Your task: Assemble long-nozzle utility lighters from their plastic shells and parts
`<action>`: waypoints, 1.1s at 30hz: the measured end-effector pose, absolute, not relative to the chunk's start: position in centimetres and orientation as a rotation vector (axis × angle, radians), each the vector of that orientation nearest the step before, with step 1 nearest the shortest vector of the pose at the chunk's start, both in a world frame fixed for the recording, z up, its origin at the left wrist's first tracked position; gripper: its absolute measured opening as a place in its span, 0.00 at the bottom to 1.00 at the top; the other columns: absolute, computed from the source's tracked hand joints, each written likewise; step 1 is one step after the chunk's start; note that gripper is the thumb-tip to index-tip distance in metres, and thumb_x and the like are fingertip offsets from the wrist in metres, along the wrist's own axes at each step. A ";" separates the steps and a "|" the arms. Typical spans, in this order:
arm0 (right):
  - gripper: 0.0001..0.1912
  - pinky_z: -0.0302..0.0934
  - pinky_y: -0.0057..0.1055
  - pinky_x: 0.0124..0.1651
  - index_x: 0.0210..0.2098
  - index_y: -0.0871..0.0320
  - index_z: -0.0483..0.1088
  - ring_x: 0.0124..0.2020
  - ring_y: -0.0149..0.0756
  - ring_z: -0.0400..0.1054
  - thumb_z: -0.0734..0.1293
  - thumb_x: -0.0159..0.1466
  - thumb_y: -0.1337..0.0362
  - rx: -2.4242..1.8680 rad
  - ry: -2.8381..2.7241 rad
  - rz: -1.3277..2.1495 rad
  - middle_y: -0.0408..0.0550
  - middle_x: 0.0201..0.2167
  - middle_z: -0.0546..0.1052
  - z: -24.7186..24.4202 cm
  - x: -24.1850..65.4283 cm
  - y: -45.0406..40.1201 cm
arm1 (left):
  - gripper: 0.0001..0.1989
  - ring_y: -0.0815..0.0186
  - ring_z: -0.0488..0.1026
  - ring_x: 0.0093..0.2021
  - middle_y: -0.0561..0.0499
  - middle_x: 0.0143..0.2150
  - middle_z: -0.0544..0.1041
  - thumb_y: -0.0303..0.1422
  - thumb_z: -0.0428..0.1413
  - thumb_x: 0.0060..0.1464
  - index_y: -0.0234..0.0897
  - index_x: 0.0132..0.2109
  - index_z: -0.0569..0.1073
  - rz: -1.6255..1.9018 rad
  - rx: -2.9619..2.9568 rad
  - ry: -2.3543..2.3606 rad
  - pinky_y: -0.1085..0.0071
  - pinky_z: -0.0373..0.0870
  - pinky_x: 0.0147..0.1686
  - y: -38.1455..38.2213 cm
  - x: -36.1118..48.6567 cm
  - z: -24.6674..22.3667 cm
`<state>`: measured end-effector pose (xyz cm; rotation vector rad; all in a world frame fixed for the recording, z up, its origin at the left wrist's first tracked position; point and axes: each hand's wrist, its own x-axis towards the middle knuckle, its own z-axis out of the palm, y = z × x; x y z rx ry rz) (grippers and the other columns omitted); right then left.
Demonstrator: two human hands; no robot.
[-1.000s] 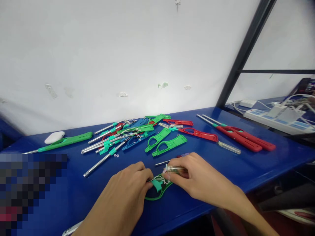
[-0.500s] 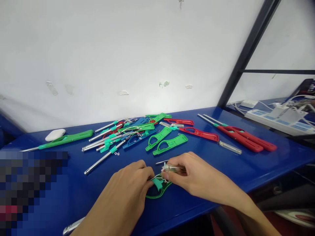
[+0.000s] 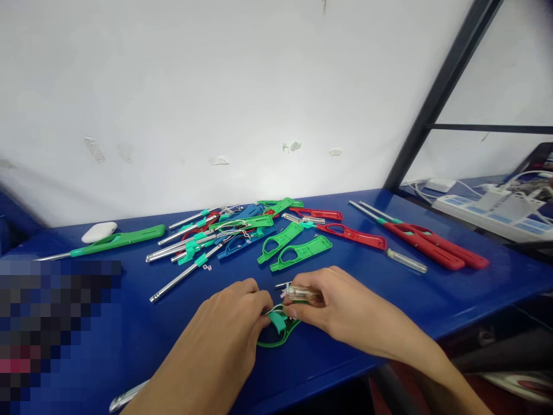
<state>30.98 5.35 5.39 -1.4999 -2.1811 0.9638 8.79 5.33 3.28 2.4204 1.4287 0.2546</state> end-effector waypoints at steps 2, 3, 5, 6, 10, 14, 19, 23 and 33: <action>0.19 0.42 0.32 0.29 0.26 0.54 0.61 0.26 0.31 0.50 0.68 0.71 0.58 -1.501 -2.180 0.953 0.37 0.22 0.63 5.4 31.0 5.3 | 0.13 0.61 0.76 0.41 0.52 0.42 0.78 0.23 0.51 0.67 0.43 0.43 0.79 0.278 2.428 1.432 0.64 0.64 0.43 5.2 8.8 3.3; 0.19 0.42 0.32 0.29 0.26 0.54 0.61 0.26 0.31 0.50 0.68 0.71 0.58 -1.504 -2.183 0.951 0.37 0.22 0.63 5.4 30.9 5.3 | 0.13 0.61 0.75 0.40 0.52 0.42 0.78 0.23 0.51 0.67 0.43 0.42 0.79 0.286 2.431 1.435 0.64 0.64 0.42 5.2 8.9 3.3; 0.19 0.42 0.32 0.29 0.27 0.54 0.61 0.26 0.31 0.50 0.68 0.71 0.58 -1.516 -2.189 0.944 0.37 0.23 0.64 5.4 30.9 5.3 | 0.13 0.62 0.74 0.38 0.52 0.40 0.77 0.22 0.50 0.65 0.42 0.41 0.78 0.305 2.435 1.446 0.64 0.63 0.40 5.1 9.0 3.3; 0.18 0.42 0.32 0.29 0.27 0.54 0.61 0.26 0.31 0.50 0.68 0.71 0.58 -1.521 -2.192 0.939 0.37 0.23 0.64 5.4 30.9 5.3 | 0.13 0.62 0.73 0.38 0.52 0.40 0.76 0.22 0.50 0.65 0.42 0.40 0.77 0.317 2.436 1.450 0.64 0.62 0.40 5.0 9.0 3.3; 0.17 0.43 0.31 0.29 0.28 0.54 0.64 0.26 0.31 0.51 0.68 0.71 0.57 -1.521 -2.191 0.919 0.37 0.23 0.65 5.2 31.0 5.3 | 0.12 0.64 0.73 0.38 0.53 0.40 0.75 0.23 0.49 0.67 0.41 0.41 0.76 0.364 2.433 1.437 0.65 0.63 0.40 4.8 9.0 3.1; 0.15 0.44 0.31 0.29 0.29 0.54 0.66 0.26 0.31 0.51 0.68 0.72 0.57 -1.516 -2.195 0.917 0.37 0.23 0.66 5.2 31.0 5.3 | 0.12 0.65 0.73 0.37 0.54 0.39 0.75 0.24 0.49 0.67 0.42 0.41 0.75 0.401 2.430 1.414 0.65 0.63 0.40 4.5 8.7 2.9; 0.16 0.44 0.31 0.29 0.29 0.54 0.67 0.25 0.30 0.53 0.70 0.71 0.55 -1.512 -2.183 0.972 0.36 0.23 0.66 5.2 31.0 5.5 | 0.10 0.65 0.73 0.37 0.54 0.39 0.74 0.24 0.50 0.67 0.42 0.41 0.73 0.433 2.418 1.410 0.66 0.64 0.40 4.6 8.6 2.7; 0.16 0.45 0.30 0.29 0.30 0.53 0.68 0.25 0.30 0.54 0.71 0.70 0.54 -1.488 -2.151 1.025 0.35 0.23 0.66 5.1 31.2 5.4 | 0.10 0.65 0.72 0.34 0.55 0.36 0.73 0.24 0.51 0.67 0.41 0.39 0.72 0.441 2.397 1.435 0.67 0.63 0.37 4.7 8.9 3.1; 0.17 0.45 0.29 0.29 0.30 0.54 0.68 0.25 0.29 0.53 0.74 0.68 0.53 -1.513 -2.126 1.071 0.34 0.23 0.65 5.2 31.0 5.6 | 0.17 0.63 0.72 0.34 0.52 0.37 0.75 0.26 0.44 0.70 0.41 0.43 0.78 0.468 2.448 1.399 0.64 0.62 0.37 4.6 8.2 2.5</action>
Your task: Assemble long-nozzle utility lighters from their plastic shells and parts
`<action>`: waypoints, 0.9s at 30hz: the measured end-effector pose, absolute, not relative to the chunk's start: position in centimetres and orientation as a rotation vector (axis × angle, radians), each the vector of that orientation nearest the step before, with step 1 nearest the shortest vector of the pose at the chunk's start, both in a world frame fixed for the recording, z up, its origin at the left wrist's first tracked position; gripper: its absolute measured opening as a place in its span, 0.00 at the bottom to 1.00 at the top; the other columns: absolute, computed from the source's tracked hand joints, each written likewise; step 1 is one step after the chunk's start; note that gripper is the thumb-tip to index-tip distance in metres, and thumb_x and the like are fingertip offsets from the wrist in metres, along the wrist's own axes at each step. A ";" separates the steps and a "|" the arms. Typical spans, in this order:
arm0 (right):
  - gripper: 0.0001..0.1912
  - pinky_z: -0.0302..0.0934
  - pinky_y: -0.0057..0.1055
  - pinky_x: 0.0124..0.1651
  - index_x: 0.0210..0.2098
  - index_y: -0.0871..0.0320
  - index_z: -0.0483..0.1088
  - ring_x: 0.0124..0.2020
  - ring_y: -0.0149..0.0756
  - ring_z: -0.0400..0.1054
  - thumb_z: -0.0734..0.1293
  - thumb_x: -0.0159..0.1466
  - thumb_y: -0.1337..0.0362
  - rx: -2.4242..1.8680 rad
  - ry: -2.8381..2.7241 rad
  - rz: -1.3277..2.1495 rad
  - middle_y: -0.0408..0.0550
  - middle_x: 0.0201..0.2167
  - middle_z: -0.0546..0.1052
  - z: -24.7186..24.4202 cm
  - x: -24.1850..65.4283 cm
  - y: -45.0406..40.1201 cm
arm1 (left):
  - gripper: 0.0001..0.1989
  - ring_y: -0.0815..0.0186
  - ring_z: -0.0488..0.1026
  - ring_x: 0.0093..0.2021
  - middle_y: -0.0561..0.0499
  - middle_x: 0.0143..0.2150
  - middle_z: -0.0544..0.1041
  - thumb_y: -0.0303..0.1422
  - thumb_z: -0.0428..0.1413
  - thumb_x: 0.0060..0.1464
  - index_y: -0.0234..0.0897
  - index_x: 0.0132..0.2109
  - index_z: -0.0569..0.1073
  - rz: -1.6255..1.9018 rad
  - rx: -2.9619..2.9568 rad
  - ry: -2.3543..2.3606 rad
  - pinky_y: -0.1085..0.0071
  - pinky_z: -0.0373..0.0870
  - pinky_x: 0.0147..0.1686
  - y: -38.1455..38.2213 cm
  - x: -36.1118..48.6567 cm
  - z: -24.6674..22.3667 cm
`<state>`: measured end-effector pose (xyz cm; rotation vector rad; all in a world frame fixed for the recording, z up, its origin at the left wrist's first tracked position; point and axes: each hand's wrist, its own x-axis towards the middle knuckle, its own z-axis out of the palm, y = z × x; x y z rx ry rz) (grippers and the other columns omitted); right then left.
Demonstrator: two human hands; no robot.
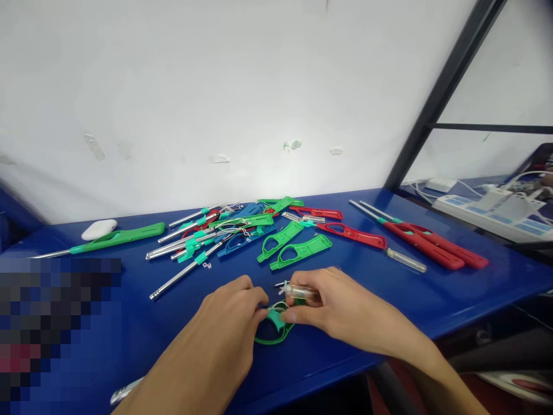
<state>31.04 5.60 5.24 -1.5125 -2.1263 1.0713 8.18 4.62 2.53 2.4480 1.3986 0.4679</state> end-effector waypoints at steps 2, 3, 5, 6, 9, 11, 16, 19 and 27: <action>0.17 0.45 0.29 0.29 0.30 0.54 0.68 0.25 0.29 0.53 0.74 0.68 0.53 -1.515 -2.132 1.061 0.34 0.22 0.65 5.3 31.0 5.6 | 0.20 0.63 0.73 0.35 0.51 0.37 0.75 0.26 0.42 0.70 0.42 0.40 0.79 0.476 2.464 1.382 0.65 0.62 0.36 4.9 8.1 2.1; 0.17 0.46 0.29 0.29 0.30 0.54 0.69 0.25 0.29 0.53 0.74 0.67 0.53 -1.516 -2.131 1.057 0.34 0.22 0.65 5.3 31.0 5.6 | 0.21 0.63 0.73 0.36 0.51 0.38 0.75 0.26 0.42 0.70 0.42 0.40 0.79 0.481 2.471 1.379 0.65 0.62 0.37 5.0 8.1 1.8; 0.16 0.46 0.29 0.29 0.30 0.53 0.70 0.25 0.29 0.53 0.75 0.67 0.52 -1.516 -2.126 1.060 0.34 0.22 0.66 5.2 31.0 5.6 | 0.22 0.63 0.72 0.35 0.51 0.37 0.75 0.26 0.41 0.70 0.42 0.39 0.78 0.498 2.479 1.393 0.65 0.63 0.38 5.2 8.1 1.4; 0.16 0.46 0.28 0.29 0.31 0.53 0.70 0.25 0.29 0.54 0.75 0.67 0.52 -1.516 -2.123 1.062 0.34 0.22 0.66 5.1 31.1 5.6 | 0.22 0.63 0.71 0.35 0.51 0.36 0.75 0.27 0.40 0.69 0.41 0.38 0.78 0.508 2.482 1.403 0.65 0.63 0.37 5.3 8.1 1.1; 0.16 0.46 0.28 0.29 0.31 0.53 0.71 0.25 0.29 0.53 0.75 0.67 0.52 -1.513 -2.115 1.068 0.34 0.22 0.66 5.0 31.2 5.6 | 0.22 0.64 0.71 0.34 0.51 0.35 0.75 0.27 0.40 0.69 0.41 0.36 0.77 0.515 2.489 1.413 0.66 0.64 0.37 5.6 8.0 0.6; 0.16 0.46 0.28 0.29 0.31 0.53 0.71 0.25 0.29 0.53 0.75 0.67 0.52 -1.514 -2.113 1.066 0.34 0.22 0.66 4.9 31.2 5.6 | 0.21 0.63 0.72 0.36 0.51 0.37 0.76 0.28 0.41 0.70 0.42 0.38 0.78 0.498 2.495 1.408 0.65 0.65 0.40 5.7 7.7 0.4; 0.16 0.46 0.28 0.30 0.30 0.53 0.72 0.25 0.30 0.54 0.75 0.66 0.51 -1.525 -2.104 1.067 0.34 0.22 0.66 4.9 31.1 5.6 | 0.18 0.61 0.74 0.41 0.50 0.42 0.76 0.26 0.42 0.69 0.42 0.41 0.76 0.451 2.528 1.420 0.60 0.65 0.45 5.0 6.9 0.1; 0.15 0.47 0.28 0.30 0.30 0.53 0.71 0.26 0.30 0.55 0.75 0.66 0.53 -1.532 -2.105 1.065 0.35 0.22 0.67 4.9 31.1 5.7 | 0.17 0.60 0.74 0.46 0.49 0.47 0.77 0.23 0.43 0.68 0.43 0.46 0.75 0.423 2.561 1.409 0.60 0.66 0.50 4.4 6.8 0.2; 0.15 0.46 0.29 0.31 0.31 0.53 0.70 0.26 0.30 0.55 0.75 0.67 0.53 -1.535 -2.122 1.036 0.34 0.23 0.67 5.0 31.0 5.8 | 0.16 0.57 0.74 0.47 0.49 0.48 0.76 0.20 0.44 0.64 0.43 0.47 0.73 0.352 2.594 1.403 0.59 0.66 0.47 4.3 7.6 1.6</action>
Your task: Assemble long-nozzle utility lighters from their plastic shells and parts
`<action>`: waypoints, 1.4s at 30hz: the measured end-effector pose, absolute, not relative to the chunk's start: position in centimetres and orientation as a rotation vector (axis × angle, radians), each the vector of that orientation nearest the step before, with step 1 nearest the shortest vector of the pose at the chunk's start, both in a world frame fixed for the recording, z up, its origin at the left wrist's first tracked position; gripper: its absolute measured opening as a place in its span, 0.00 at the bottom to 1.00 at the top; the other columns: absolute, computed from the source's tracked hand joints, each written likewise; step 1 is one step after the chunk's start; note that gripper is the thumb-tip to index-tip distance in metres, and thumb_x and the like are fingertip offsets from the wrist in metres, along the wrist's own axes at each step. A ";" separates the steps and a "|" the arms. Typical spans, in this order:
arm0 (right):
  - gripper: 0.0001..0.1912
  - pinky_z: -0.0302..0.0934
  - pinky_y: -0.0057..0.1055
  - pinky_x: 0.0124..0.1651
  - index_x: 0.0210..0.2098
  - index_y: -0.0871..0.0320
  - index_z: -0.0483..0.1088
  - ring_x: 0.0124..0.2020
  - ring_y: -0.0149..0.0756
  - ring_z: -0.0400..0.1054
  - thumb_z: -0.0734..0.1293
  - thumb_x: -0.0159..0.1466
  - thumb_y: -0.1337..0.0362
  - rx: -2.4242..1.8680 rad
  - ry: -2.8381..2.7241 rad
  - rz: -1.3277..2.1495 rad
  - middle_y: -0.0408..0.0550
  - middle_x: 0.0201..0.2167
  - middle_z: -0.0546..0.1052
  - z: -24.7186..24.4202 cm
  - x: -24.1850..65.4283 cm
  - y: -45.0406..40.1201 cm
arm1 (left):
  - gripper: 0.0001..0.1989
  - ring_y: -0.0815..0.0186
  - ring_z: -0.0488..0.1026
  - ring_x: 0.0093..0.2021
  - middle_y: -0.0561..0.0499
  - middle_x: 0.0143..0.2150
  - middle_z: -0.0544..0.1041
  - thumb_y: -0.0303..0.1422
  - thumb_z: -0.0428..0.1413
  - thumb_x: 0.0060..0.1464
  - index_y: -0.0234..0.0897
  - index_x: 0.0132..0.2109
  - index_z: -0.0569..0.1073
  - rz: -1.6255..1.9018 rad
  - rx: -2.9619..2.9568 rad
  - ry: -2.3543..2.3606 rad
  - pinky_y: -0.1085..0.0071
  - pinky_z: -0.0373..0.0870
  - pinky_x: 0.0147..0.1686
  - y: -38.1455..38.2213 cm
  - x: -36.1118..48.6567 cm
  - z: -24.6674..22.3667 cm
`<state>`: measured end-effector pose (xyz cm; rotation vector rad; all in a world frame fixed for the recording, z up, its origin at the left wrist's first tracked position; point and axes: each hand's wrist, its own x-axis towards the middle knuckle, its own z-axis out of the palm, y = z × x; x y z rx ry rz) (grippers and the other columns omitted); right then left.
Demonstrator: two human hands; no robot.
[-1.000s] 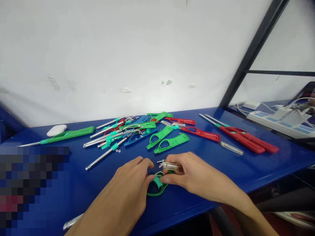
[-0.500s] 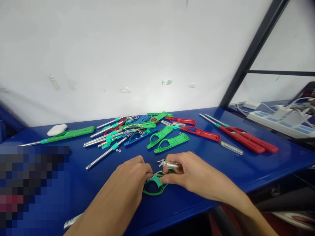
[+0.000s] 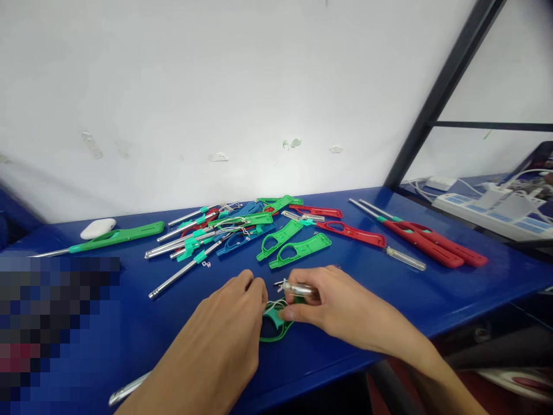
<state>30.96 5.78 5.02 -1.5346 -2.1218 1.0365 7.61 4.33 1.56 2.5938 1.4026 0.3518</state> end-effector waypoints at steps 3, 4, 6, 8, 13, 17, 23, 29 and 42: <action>0.16 0.46 0.29 0.31 0.30 0.53 0.69 0.26 0.30 0.54 0.75 0.67 0.53 -1.537 -2.121 1.033 0.34 0.23 0.67 5.1 31.0 5.6 | 0.16 0.58 0.74 0.45 0.51 0.46 0.76 0.20 0.45 0.64 0.43 0.46 0.73 0.338 2.586 1.392 0.60 0.65 0.46 4.6 7.6 2.0; 0.16 0.46 0.29 0.31 0.30 0.53 0.69 0.26 0.30 0.54 0.75 0.67 0.53 -1.540 -2.121 1.030 0.34 0.23 0.67 5.1 31.0 5.6 | 0.15 0.59 0.73 0.44 0.51 0.46 0.76 0.21 0.45 0.65 0.43 0.45 0.73 0.333 2.586 1.383 0.61 0.65 0.45 4.7 7.6 2.1; 0.16 0.46 0.29 0.32 0.30 0.53 0.68 0.26 0.30 0.54 0.74 0.67 0.52 -1.546 -2.120 1.022 0.34 0.23 0.66 5.1 31.0 5.5 | 0.14 0.60 0.74 0.43 0.51 0.45 0.77 0.23 0.46 0.68 0.44 0.44 0.74 0.330 2.586 1.368 0.62 0.65 0.45 4.8 7.7 2.3; 0.17 0.45 0.29 0.32 0.30 0.53 0.68 0.26 0.30 0.54 0.74 0.68 0.52 -1.547 -2.124 1.010 0.34 0.23 0.67 5.2 30.9 5.5 | 0.14 0.60 0.74 0.43 0.51 0.44 0.78 0.26 0.46 0.70 0.43 0.44 0.75 0.337 2.584 1.362 0.63 0.65 0.45 4.7 8.0 2.5; 0.16 0.45 0.29 0.32 0.29 0.54 0.68 0.26 0.30 0.54 0.74 0.68 0.55 -1.541 -2.154 0.989 0.34 0.22 0.66 5.3 30.8 5.6 | 0.12 0.59 0.73 0.43 0.51 0.44 0.76 0.33 0.47 0.74 0.42 0.44 0.74 0.393 2.572 1.403 0.61 0.64 0.44 4.1 8.5 3.0; 0.16 0.46 0.29 0.32 0.31 0.53 0.69 0.26 0.30 0.53 0.73 0.69 0.52 -1.525 -2.148 1.024 0.34 0.22 0.67 5.3 31.1 5.6 | 0.15 0.61 0.71 0.41 0.53 0.41 0.74 0.25 0.44 0.72 0.42 0.41 0.73 0.386 2.596 1.348 0.63 0.62 0.41 4.5 8.3 2.7; 0.21 0.48 0.31 0.32 0.31 0.55 0.68 0.29 0.32 0.57 0.64 0.76 0.49 -1.460 -2.157 0.999 0.37 0.26 0.65 5.4 32.0 5.8 | 0.13 0.60 0.71 0.41 0.53 0.42 0.75 0.25 0.46 0.71 0.43 0.43 0.73 0.380 2.612 1.323 0.63 0.61 0.41 5.4 8.0 2.1; 0.19 0.46 0.31 0.26 0.27 0.55 0.64 0.25 0.29 0.51 0.66 0.72 0.55 -1.412 -2.285 1.093 0.35 0.23 0.58 6.3 31.9 6.8 | 0.15 0.60 0.73 0.44 0.52 0.47 0.76 0.20 0.46 0.67 0.43 0.46 0.73 0.425 2.662 1.304 0.64 0.63 0.44 4.3 8.1 2.4; 0.09 0.46 0.32 0.25 0.29 0.55 0.68 0.22 0.30 0.60 0.69 0.65 0.66 -1.418 -2.612 0.769 0.40 0.23 0.72 8.3 30.3 8.0 | 0.16 0.58 0.76 0.49 0.48 0.50 0.79 0.22 0.46 0.66 0.44 0.52 0.72 0.456 2.634 1.346 0.63 0.70 0.49 4.0 7.6 1.7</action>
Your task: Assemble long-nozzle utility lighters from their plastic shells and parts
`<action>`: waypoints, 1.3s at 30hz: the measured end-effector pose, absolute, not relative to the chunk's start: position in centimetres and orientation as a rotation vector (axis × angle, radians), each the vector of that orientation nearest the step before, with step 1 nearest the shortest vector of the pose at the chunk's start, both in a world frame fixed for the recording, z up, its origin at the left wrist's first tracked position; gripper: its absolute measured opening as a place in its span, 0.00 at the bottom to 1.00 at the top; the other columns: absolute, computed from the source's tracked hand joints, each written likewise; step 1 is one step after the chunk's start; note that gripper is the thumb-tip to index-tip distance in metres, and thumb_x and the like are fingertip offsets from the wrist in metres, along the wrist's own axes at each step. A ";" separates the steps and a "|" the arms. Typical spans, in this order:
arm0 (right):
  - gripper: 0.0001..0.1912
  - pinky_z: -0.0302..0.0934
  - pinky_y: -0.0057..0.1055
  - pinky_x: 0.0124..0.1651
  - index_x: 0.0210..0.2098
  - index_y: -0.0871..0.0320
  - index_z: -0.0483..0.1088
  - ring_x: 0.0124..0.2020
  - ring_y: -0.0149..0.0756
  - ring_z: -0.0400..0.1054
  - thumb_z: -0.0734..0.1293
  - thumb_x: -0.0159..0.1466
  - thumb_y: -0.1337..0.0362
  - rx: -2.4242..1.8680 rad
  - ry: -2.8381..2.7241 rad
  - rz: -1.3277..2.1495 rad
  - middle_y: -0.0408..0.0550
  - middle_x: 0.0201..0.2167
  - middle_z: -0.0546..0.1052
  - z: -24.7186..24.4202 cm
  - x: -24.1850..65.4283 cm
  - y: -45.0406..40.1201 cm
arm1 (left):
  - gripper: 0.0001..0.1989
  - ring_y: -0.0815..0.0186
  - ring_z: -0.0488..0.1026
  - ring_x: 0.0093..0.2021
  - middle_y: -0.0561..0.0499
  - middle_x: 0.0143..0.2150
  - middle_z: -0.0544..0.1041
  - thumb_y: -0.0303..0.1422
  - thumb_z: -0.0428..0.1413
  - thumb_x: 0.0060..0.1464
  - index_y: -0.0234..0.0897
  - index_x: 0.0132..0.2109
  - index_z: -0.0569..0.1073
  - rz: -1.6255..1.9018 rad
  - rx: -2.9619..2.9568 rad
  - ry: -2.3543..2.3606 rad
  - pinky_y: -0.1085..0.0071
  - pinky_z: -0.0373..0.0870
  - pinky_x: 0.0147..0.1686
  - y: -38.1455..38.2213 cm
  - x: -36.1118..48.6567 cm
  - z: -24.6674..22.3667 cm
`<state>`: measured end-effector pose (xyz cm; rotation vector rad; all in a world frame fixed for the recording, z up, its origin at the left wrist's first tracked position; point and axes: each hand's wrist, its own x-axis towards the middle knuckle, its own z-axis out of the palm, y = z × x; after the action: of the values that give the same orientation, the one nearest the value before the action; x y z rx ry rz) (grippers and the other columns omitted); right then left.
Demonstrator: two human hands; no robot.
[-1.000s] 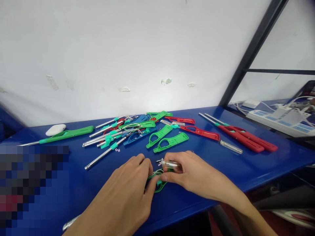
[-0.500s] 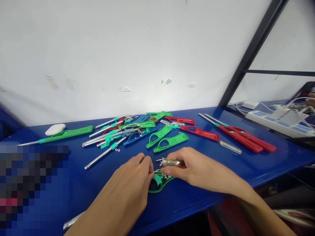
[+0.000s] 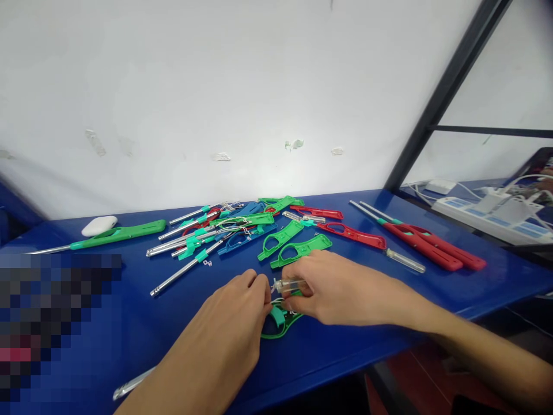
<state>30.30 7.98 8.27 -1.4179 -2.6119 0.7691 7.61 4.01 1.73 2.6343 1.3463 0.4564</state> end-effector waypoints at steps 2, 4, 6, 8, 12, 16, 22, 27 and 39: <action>0.09 0.46 0.32 0.26 0.28 0.55 0.68 0.22 0.31 0.60 0.69 0.64 0.67 -1.427 -2.649 0.690 0.42 0.23 0.73 8.5 30.0 7.9 | 0.17 0.58 0.76 0.49 0.48 0.51 0.79 0.23 0.46 0.66 0.44 0.54 0.72 0.462 2.627 1.351 0.63 0.70 0.50 4.0 7.5 1.7; 0.10 0.46 0.33 0.26 0.26 0.55 0.66 0.22 0.32 0.58 0.69 0.63 0.66 -1.444 -2.668 0.632 0.42 0.22 0.72 8.6 29.7 7.8 | 0.16 0.58 0.76 0.49 0.47 0.51 0.79 0.23 0.46 0.66 0.44 0.54 0.72 0.469 2.624 1.353 0.63 0.70 0.50 3.9 7.4 1.7; 0.12 0.45 0.33 0.25 0.24 0.54 0.64 0.20 0.31 0.56 0.70 0.61 0.65 -1.463 -2.671 0.609 0.41 0.20 0.71 8.5 29.5 7.8 | 0.15 0.58 0.77 0.49 0.48 0.50 0.79 0.24 0.47 0.66 0.44 0.53 0.72 0.474 2.622 1.352 0.63 0.70 0.51 3.9 7.4 1.7; 0.13 0.45 0.33 0.25 0.24 0.54 0.64 0.20 0.31 0.57 0.71 0.60 0.63 -1.479 -2.662 0.614 0.40 0.19 0.71 8.3 29.4 7.8 | 0.14 0.59 0.77 0.48 0.48 0.50 0.79 0.24 0.47 0.67 0.44 0.52 0.72 0.473 2.617 1.359 0.63 0.70 0.51 3.9 7.6 1.7; 0.12 0.47 0.32 0.26 0.26 0.55 0.66 0.23 0.31 0.60 0.71 0.62 0.63 -1.481 -2.628 0.640 0.40 0.22 0.73 8.1 29.7 7.8 | 0.14 0.59 0.76 0.44 0.49 0.47 0.79 0.22 0.45 0.67 0.42 0.48 0.72 0.465 2.599 1.400 0.62 0.69 0.48 4.3 8.2 1.7; 0.17 0.47 0.30 0.26 0.28 0.55 0.66 0.23 0.29 0.57 0.70 0.70 0.54 -1.384 -2.591 0.742 0.36 0.22 0.67 8.3 31.0 8.1 | 0.12 0.61 0.75 0.41 0.51 0.42 0.77 0.24 0.46 0.70 0.42 0.42 0.72 0.438 2.583 1.384 0.63 0.66 0.43 4.5 8.6 2.2; 0.18 0.44 0.31 0.27 0.27 0.55 0.65 0.22 0.29 0.52 0.69 0.72 0.58 -1.295 -2.562 0.737 0.35 0.21 0.59 8.4 33.2 8.5 | 0.14 0.63 0.73 0.37 0.52 0.40 0.76 0.26 0.44 0.72 0.41 0.42 0.72 0.430 2.557 1.386 0.65 0.64 0.39 4.6 8.7 2.8; 0.12 0.47 0.30 0.30 0.31 0.55 0.72 0.24 0.29 0.58 0.71 0.72 0.62 -1.179 -2.647 0.695 0.36 0.23 0.67 7.5 32.9 8.3 | 0.13 0.63 0.73 0.39 0.53 0.42 0.75 0.24 0.46 0.71 0.42 0.43 0.73 0.446 2.560 1.348 0.65 0.64 0.41 4.5 8.7 2.9; 0.10 0.59 0.30 0.40 0.43 0.54 0.80 0.37 0.37 0.77 0.65 0.76 0.67 -1.079 -2.672 0.462 0.47 0.37 0.84 4.6 33.2 7.6 | 0.20 0.59 0.80 0.50 0.52 0.51 0.84 0.23 0.47 0.65 0.47 0.51 0.80 0.390 2.533 1.390 0.63 0.72 0.54 5.1 5.7 4.3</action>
<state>33.17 7.65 4.62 -1.0790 -2.6717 0.4618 5.73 5.07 4.30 2.5329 1.3897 0.3902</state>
